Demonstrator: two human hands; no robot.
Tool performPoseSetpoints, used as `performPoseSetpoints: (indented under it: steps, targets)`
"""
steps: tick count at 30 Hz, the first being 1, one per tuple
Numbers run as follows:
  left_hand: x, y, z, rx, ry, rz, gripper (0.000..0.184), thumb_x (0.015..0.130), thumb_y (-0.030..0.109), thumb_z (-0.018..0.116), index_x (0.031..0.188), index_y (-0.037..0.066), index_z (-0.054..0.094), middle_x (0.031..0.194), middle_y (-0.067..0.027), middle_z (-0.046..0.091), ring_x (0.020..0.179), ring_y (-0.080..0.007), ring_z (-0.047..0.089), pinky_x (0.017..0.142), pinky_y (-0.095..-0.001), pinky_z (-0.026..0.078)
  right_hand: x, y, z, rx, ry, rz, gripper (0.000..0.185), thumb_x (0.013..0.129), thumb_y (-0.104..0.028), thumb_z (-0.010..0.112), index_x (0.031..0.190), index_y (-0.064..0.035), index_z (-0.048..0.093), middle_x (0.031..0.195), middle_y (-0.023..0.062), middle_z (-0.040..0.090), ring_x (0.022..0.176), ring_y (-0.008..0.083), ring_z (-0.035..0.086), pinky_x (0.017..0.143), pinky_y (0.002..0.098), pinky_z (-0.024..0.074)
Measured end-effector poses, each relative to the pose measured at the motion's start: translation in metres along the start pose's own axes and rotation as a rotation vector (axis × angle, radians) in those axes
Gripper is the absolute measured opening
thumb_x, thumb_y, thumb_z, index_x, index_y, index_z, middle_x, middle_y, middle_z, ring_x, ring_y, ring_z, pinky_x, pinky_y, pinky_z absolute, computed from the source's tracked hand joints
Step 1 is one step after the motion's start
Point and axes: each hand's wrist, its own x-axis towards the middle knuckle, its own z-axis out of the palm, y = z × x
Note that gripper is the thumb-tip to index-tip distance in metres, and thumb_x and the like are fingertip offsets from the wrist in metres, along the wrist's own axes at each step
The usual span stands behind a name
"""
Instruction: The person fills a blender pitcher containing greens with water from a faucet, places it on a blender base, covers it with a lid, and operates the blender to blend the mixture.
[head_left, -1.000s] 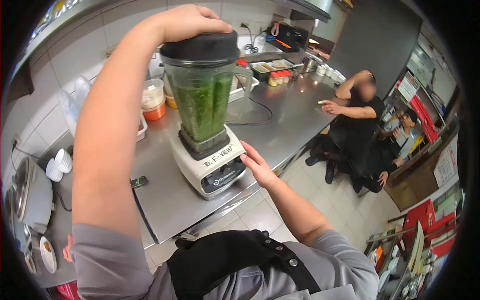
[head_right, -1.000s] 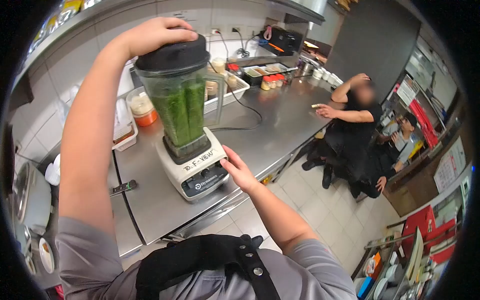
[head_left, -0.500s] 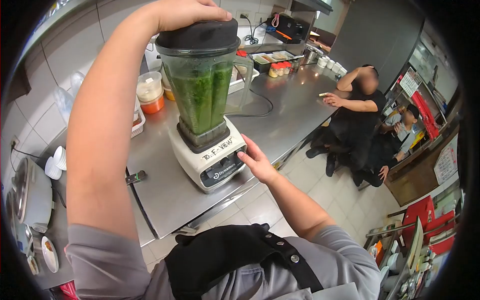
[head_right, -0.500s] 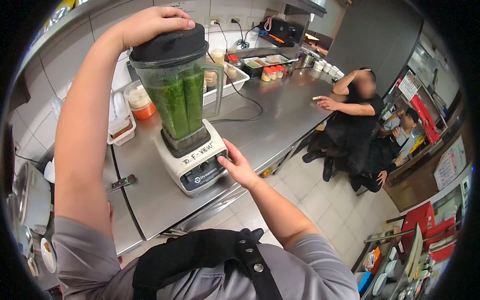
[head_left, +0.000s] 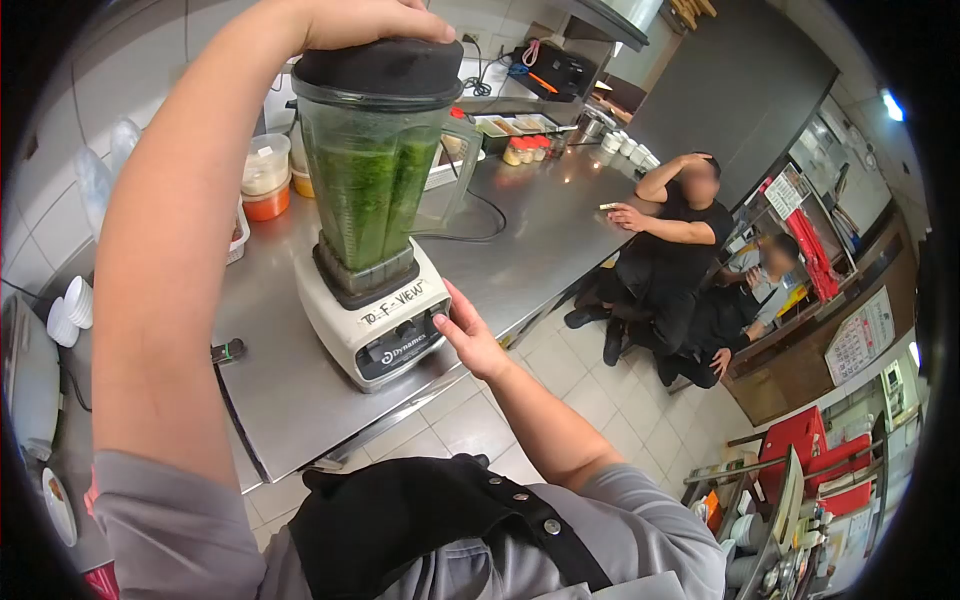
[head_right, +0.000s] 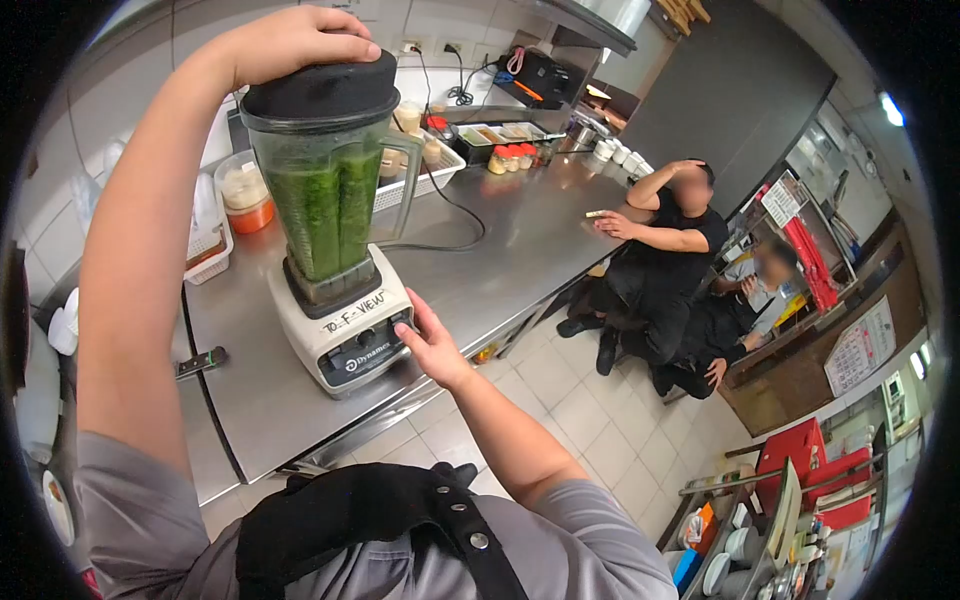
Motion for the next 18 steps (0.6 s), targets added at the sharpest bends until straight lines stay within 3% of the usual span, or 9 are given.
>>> performPoseSetpoints:
  steps: [4,9,13,14,17,18]
  targets:
    - [0.015,-0.016,0.011,0.002,0.035,0.046,0.063,0.081,0.06,0.063,0.119,0.01,0.068,0.11,-0.0112,0.068,0.102,-0.0236,0.063,0.091,-0.034,0.047,-0.001,0.002,0.0,0.004,0.017,0.016,0.067,0.099,-0.015,0.058,0.155,-0.0055,0.022,0.155,0.0133,0.033,0.144,0.0228,0.03,0.117,0.0351,0.025]
    - [0.015,-0.016,0.009,-0.014,0.015,0.015,0.067,0.08,0.062,0.064,0.122,0.009,0.066,0.114,-0.0129,0.067,0.106,-0.0249,0.061,0.094,-0.0347,0.046,0.0,0.002,0.001,0.024,0.023,0.013,0.068,0.098,-0.014,0.059,0.155,-0.0053,0.023,0.155,0.0129,0.034,0.144,0.0224,0.03,0.117,0.035,0.0246]
    - [0.015,-0.016,0.008,-0.028,-0.004,-0.002,0.07,0.08,0.061,0.064,0.125,0.007,0.064,0.118,-0.0138,0.065,0.109,-0.0254,0.06,0.096,-0.035,0.045,-0.001,-0.011,-0.009,0.104,0.016,0.184,0.064,0.103,-0.033,0.048,0.154,-0.004,0.023,0.155,0.0117,0.035,0.143,0.0225,0.031,0.117,0.0369,0.0235]
    - [0.018,-0.02,0.009,-0.003,0.003,-0.003,0.07,0.08,0.061,0.064,0.125,0.007,0.064,0.118,-0.0138,0.065,0.109,-0.0254,0.06,0.096,-0.0349,0.045,0.0,-0.009,-0.011,0.212,0.039,0.156,0.064,0.103,-0.044,0.045,0.151,-0.0047,0.033,0.151,0.0121,0.041,0.139,0.0237,0.037,0.115,0.0372,0.028]
    - [0.02,-0.023,0.008,-0.003,-0.008,0.02,0.069,0.081,0.06,0.064,0.125,0.007,0.064,0.118,-0.0134,0.065,0.108,-0.025,0.061,0.095,-0.0343,0.045,0.01,0.037,-0.036,-0.235,0.29,0.063,0.062,0.101,-0.048,0.048,0.146,-0.0055,0.043,0.145,0.0138,0.048,0.135,0.0256,0.043,0.111,0.0384,0.0332]
    - [0.02,-0.022,0.008,-0.013,-0.02,0.035,0.068,0.081,0.059,0.064,0.125,0.008,0.064,0.117,-0.0132,0.065,0.107,-0.0247,0.061,0.095,-0.0341,0.045,0.004,0.028,-0.033,-0.644,0.353,-0.017,0.048,0.1,-0.039,0.05,0.135,-0.0064,0.056,0.138,0.0192,0.054,0.131,0.0342,0.047,0.109,0.0436,0.0368]
